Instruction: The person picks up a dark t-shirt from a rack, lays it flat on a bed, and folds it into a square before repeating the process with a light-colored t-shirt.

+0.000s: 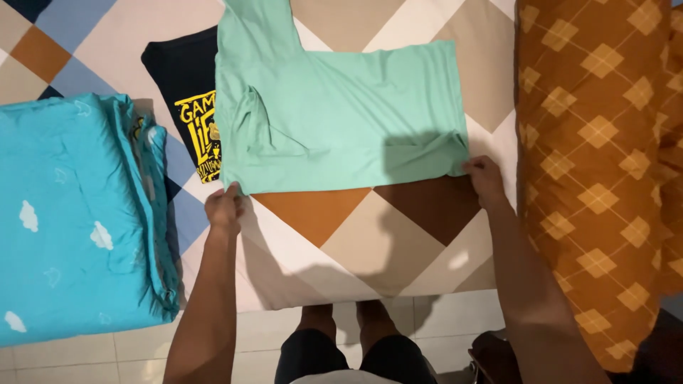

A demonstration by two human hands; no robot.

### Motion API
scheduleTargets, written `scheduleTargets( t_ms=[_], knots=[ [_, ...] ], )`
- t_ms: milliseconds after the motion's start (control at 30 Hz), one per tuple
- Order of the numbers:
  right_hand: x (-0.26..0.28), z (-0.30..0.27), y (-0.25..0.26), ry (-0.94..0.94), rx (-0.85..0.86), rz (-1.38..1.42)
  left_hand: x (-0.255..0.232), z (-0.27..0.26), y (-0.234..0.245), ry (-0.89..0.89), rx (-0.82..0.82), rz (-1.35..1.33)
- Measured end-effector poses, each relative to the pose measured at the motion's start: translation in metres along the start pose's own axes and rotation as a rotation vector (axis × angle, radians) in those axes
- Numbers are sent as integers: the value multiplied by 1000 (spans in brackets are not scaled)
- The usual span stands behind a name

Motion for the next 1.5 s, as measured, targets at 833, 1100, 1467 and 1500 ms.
scheduleTargets(
  t_ms=[833,1100,1467,1500],
  knots=[
    [-71,-111,47,22,-37,-177,-23,-162,39,-882,-391,763],
    [25,-4,35,498,-308,-571,-145,-129,-103,-1380,-196,921],
    [93,110,-38,232,182,258,-227,57,-177,-577,194,506],
    [92,110,-30,319,278,415,-225,58,-175,-539,256,452]
  ],
)
Point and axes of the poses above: each hand's wrist, its own z-axis towards the middle knuckle, its own y-axis out of the back of the hand, x = y × z, the point moved 8 cm from there along z, towards the middle knuckle, and after that the axes turned 1 degree about x, right-handed, at the moved point
